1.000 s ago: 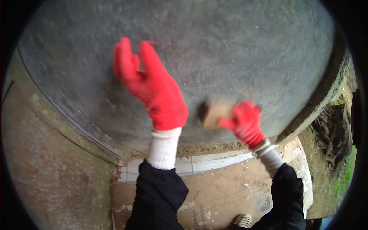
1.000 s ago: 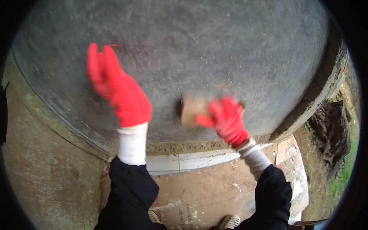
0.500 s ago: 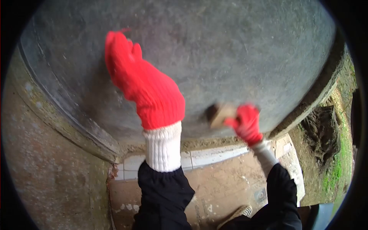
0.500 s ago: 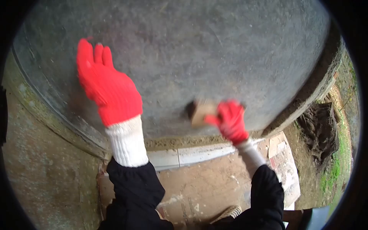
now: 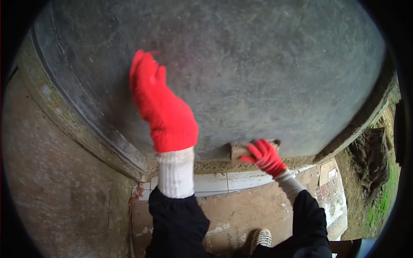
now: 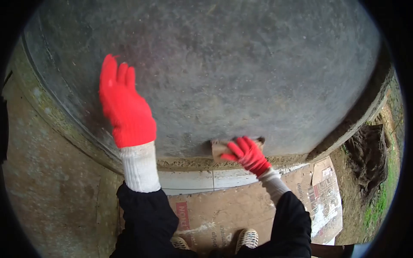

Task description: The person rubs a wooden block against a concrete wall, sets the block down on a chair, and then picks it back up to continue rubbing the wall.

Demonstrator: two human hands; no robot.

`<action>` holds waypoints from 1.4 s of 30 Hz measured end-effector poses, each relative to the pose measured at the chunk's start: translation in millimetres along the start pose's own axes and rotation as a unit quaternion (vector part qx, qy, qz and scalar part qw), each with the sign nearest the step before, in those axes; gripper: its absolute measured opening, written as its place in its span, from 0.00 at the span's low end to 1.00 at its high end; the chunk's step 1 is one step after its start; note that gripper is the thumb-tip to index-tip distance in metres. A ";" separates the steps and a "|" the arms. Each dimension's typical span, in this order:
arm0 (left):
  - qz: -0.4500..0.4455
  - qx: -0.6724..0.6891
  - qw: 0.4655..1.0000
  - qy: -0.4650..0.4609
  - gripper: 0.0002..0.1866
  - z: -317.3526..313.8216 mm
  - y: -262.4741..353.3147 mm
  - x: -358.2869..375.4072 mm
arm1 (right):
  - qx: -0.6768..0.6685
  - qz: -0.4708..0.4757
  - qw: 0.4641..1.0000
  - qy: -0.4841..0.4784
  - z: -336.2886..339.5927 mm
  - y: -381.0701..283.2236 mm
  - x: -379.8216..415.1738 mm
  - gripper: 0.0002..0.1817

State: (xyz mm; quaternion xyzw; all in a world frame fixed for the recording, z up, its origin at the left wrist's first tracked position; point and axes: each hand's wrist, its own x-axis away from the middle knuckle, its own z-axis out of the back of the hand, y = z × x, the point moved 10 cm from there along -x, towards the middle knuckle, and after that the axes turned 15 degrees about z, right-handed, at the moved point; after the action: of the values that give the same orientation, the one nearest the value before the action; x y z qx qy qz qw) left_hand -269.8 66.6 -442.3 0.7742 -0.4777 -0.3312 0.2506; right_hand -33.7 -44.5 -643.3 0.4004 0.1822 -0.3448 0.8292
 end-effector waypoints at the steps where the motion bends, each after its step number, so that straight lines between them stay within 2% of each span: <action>1: -0.016 -0.037 0.999 -0.014 0.26 12.9 -1.3 -7.0 | 0.015 -0.036 0.999 0.033 17.1 20.1 -6.1 0.28; 2: 0.003 -0.046 0.999 -0.006 0.26 25.2 -5.0 -12.1 | 0.029 -0.072 0.995 0.056 33.5 47.2 -12.0 0.27; 4: 0.027 -0.011 1.000 -0.010 0.26 38.7 -5.1 -22.2 | 0.189 -0.114 0.975 0.018 93.3 89.3 -57.5 0.25; 6: 0.034 -0.003 0.999 -0.010 0.27 42.6 3.1 -25.7 | 0.232 -0.148 0.939 0.205 160.6 108.9 -95.1 0.25; 7: 0.032 0.007 0.999 -0.010 0.27 43.0 7.3 -28.8 | 0.228 -0.145 0.940 0.208 156.1 104.7 -98.2 0.25; 9: 0.030 0.007 0.999 -0.011 0.27 47.4 12.6 -28.4 | 0.211 -0.120 0.954 0.176 132.6 89.0 -98.7 0.24; 10: 0.020 -0.003 1.000 -0.016 0.26 47.2 14.1 -29.1 | 0.220 -0.109 0.966 0.084 88.8 69.5 -80.6 0.23; 11: 0.010 -0.010 1.000 -0.021 0.26 46.2 15.4 -29.6 | -0.046 -0.258 0.960 0.100 36.4 75.6 -28.5 0.23; 12: 0.002 -0.008 1.000 -0.024 0.26 46.7 16.3 -29.5 | 0.069 -0.118 0.991 0.004 -8.9 20.7 -7.9 0.24; 13: 0.013 -0.021 1.000 -0.018 0.25 48.6 13.4 -30.7 | 0.065 0.017 0.998 -0.016 -37.7 -26.1 2.1 0.27; 14: 0.023 -0.036 0.999 -0.012 0.24 50.2 11.5 -33.3 | -0.021 0.003 0.999 -0.044 -63.1 -46.5 19.9 0.30; 15: 0.015 -0.038 0.999 -0.009 0.24 52.3 12.9 -35.1 | -0.033 -0.031 0.999 0.004 -74.4 -53.3 41.6 0.32; 16: 0.036 -0.022 0.999 0.007 0.24 59.0 7.7 -37.2 | -0.040 -0.034 0.999 0.007 -69.7 -53.0 33.1 0.32; 17: 0.058 -0.004 0.998 0.025 0.24 66.2 2.1 -39.3 | 0.008 -0.041 0.999 0.017 -45.4 -40.5 13.8 0.32; 18: 0.056 -0.005 0.998 0.031 0.24 69.6 2.1 -42.0 | 0.059 -0.043 0.997 0.028 -21.3 -22.2 -7.7 0.33; 20: 0.043 -0.028 0.996 0.074 0.22 85.0 6.2 -48.7 | 0.071 -0.135 0.985 0.076 15.8 29.5 -41.8 0.32; 22: 0.035 -0.057 0.993 0.101 0.21 97.2 9.3 -54.8 | 0.164 -0.135 0.973 0.095 79.5 53.1 -103.2 0.30; 24: 0.026 -0.080 0.989 0.123 0.20 105.0 10.1 -57.6 | 0.136 -0.177 0.955 0.197 107.3 69.2 -121.3 0.28; 25: 0.043 -0.102 0.988 0.109 0.19 103.0 3.7 -60.7 | 0.125 -0.168 0.962 0.177 101.9 63.8 -122.0 0.27; 26: 0.060 -0.124 0.986 0.093 0.18 99.4 -2.5 -64.2 | 0.138 -0.117 0.974 0.134 79.3 48.4 -115.6 0.26; 28: 0.067 -0.163 0.981 0.079 0.19 95.6 -11.7 -69.7 | 0.078 -0.114 0.988 0.068 -4.1 4.0 -65.4 0.22; 29: 0.078 -0.203 0.974 0.065 0.20 93.3 -17.0 -69.7 | 0.025 -0.025 0.999 -0.028 -63.0 -30.6 -32.7 0.27; 30: 0.073 -0.201 0.974 0.069 0.20 93.8 -16.3 -68.2 | 0.110 0.200 0.970 -0.085 -91.3 -85.1 -16.7 0.32; 31: 0.058 -0.210 0.974 0.060 0.21 91.2 -14.2 -66.5 | 0.084 0.195 0.977 0.021 -99.9 -99.9 -0.6 0.33; 32: 0.046 -0.221 0.973 0.049 0.23 89.0 -12.5 -65.8 | 0.082 0.194 0.977 0.024 -94.1 -97.9 -6.6 0.33; 34: 0.045 -0.228 0.972 0.044 0.24 89.8 -14.2 -68.1 | 0.026 0.016 0.999 -0.013 -59.4 -40.9 -37.1 0.34; 36: 0.047 -0.231 0.971 0.042 0.25 91.7 -16.1 -69.6 | 0.085 -0.132 0.985 0.070 12.4 22.9 -82.8 0.32; 38: 0.051 -0.256 0.965 0.036 0.25 90.1 -13.6 -69.3 | 0.151 -0.105 0.975 0.125 89.2 50.1 -141.7 0.30; 39: 0.053 -0.253 0.965 0.039 0.25 91.5 -13.4 -69.7 | 0.151 -0.101 0.976 0.123 91.0 50.3 -150.7 0.30; 41: 0.055 -0.273 0.960 0.034 0.26 90.4 -12.8 -70.6 | 0.176 -0.122 0.959 0.187 107.3 52.8 -155.6 0.29; 42: 0.055 -0.270 0.961 0.035 0.26 90.1 -12.1 -71.1 | 0.142 -0.121 0.973 0.138 81.3 44.8 -147.6 0.27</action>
State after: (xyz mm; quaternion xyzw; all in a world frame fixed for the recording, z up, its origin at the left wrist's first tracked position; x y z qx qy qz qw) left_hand -353.7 129.5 -490.4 0.6616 -0.4032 -0.4066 0.4841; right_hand -102.1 -26.0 -484.0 0.5327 0.2911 -0.4068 0.6827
